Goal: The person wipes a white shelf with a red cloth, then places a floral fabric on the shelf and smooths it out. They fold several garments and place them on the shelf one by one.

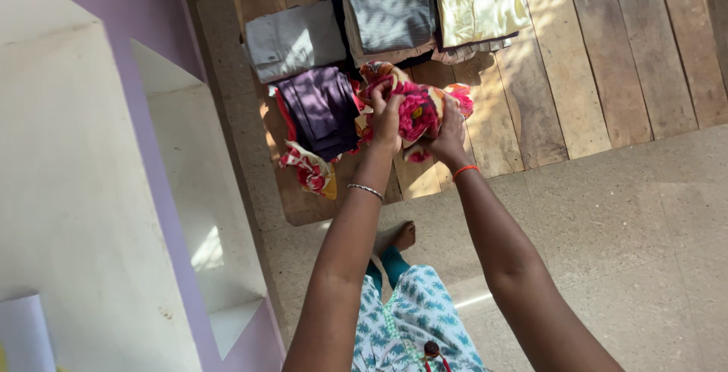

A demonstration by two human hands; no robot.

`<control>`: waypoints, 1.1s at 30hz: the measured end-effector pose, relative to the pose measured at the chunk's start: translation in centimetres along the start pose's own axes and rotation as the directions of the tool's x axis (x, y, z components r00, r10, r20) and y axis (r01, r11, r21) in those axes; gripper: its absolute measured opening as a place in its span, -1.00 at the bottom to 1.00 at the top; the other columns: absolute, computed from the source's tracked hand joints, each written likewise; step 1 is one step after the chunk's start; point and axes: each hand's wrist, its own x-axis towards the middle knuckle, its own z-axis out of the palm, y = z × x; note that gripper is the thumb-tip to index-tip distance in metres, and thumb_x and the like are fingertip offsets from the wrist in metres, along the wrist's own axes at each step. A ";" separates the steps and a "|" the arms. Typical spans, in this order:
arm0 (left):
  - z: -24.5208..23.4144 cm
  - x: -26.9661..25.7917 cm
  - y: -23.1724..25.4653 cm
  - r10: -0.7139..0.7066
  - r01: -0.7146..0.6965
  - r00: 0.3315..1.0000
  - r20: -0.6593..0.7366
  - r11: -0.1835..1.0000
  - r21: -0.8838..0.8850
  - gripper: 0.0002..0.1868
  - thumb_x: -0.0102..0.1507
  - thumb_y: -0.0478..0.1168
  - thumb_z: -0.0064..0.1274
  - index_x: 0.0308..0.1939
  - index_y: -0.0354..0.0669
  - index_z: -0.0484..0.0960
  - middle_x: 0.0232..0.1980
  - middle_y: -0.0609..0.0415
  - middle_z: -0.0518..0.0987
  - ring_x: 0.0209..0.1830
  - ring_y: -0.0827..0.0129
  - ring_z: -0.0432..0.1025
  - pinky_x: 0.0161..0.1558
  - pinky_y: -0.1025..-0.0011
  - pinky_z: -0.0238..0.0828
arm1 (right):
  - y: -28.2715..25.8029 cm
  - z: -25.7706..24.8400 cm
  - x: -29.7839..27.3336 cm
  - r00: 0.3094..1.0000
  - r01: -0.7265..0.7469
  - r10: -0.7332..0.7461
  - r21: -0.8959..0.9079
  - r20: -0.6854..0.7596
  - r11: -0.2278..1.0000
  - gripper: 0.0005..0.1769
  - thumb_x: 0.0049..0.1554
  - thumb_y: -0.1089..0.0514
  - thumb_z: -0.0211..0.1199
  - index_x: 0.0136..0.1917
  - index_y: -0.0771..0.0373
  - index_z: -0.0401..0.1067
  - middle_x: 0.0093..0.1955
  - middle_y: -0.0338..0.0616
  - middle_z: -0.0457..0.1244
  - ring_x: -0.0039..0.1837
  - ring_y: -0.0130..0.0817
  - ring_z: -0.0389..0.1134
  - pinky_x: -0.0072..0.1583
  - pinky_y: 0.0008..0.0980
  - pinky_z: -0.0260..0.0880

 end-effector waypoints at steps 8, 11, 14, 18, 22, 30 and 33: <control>5.6 -5.1 14.3 0.122 -0.099 0.983 0.136 0.981 -0.169 -0.55 0.26 -0.33 0.01 0.24 -0.15 0.37 0.14 0.01 0.49 0.11 0.34 0.45 0.17 0.32 0.46 | -7.5 -2.6 0.8 0.981 -0.038 0.085 0.258 -0.173 0.965 0.79 -0.43 -0.04 0.80 0.70 0.17 -0.42 0.61 0.21 -0.13 0.61 0.15 -0.05 0.53 -0.07 0.09; 7.2 -7.7 20.9 0.230 -0.195 0.958 0.173 0.961 -0.196 -0.54 0.28 -0.33 0.00 0.28 -0.18 0.38 0.16 0.04 0.50 0.13 0.36 0.45 0.18 0.33 0.46 | -11.1 -3.2 1.2 0.966 0.067 -0.041 0.091 -0.254 0.994 0.83 -0.58 -0.11 0.85 0.63 0.26 -0.35 0.57 0.23 -0.11 0.55 0.20 -0.10 0.44 0.07 0.00; 7.8 -10.4 27.3 0.352 -0.303 0.912 0.210 0.924 -0.234 -0.51 0.30 -0.34 0.01 0.32 -0.21 0.37 0.19 0.03 0.50 0.15 0.36 0.45 0.20 0.34 0.46 | -16.3 -3.0 3.0 0.904 0.207 -0.171 0.052 -0.391 0.977 0.12 0.15 -0.16 0.66 0.66 0.14 -0.03 0.52 -0.01 0.11 0.55 -0.11 0.13 0.53 -0.14 0.27; 6.7 -14.6 35.1 0.438 -0.409 0.887 0.150 0.893 -0.186 -0.51 0.29 -0.32 -0.01 0.32 -0.23 0.37 0.19 -0.01 0.52 0.15 0.34 0.50 0.20 0.32 0.53 | -24.9 -3.5 5.0 0.997 0.049 -0.073 0.955 -0.029 0.291 -0.17 0.23 -0.27 0.33 0.50 0.36 0.28 0.34 0.08 0.32 0.29 -0.14 0.39 0.27 -0.18 0.44; 3.7 -17.9 42.0 0.639 -0.602 0.758 0.130 0.763 -0.236 -0.57 0.33 -0.34 0.03 0.28 -0.22 0.37 0.15 -0.03 0.55 0.13 0.30 0.52 0.20 0.30 0.52 | -35.7 -3.7 4.6 0.957 0.055 -0.281 0.995 -0.075 -0.078 -0.33 0.19 -0.07 0.37 0.43 0.13 0.19 0.34 -0.13 0.29 0.31 -0.23 0.38 0.29 -0.15 0.47; -4.4 -26.5 55.0 0.859 -0.841 0.511 -0.003 0.499 -0.208 -0.67 0.42 -0.27 0.11 0.21 -0.29 0.43 0.13 -0.06 0.59 0.13 0.25 0.53 0.23 0.21 0.50 | -55.0 -2.8 3.4 0.671 -0.530 -0.688 0.828 0.277 -0.184 -0.33 0.27 -0.21 -0.02 0.44 0.29 0.29 0.40 0.09 0.29 0.38 -0.01 0.40 0.39 0.01 0.50; -7.0 -29.9 59.4 0.904 -0.895 0.426 -0.028 0.417 -0.159 -0.67 0.41 -0.21 0.10 0.21 -0.24 0.46 0.12 -0.02 0.61 0.12 0.28 0.53 0.21 0.23 0.51 | -62.4 -2.4 2.0 0.534 -0.610 -0.799 0.780 0.276 -0.139 -0.36 0.27 -0.18 0.02 0.42 0.29 0.29 0.38 0.08 0.29 0.37 -0.01 0.39 0.38 0.01 0.48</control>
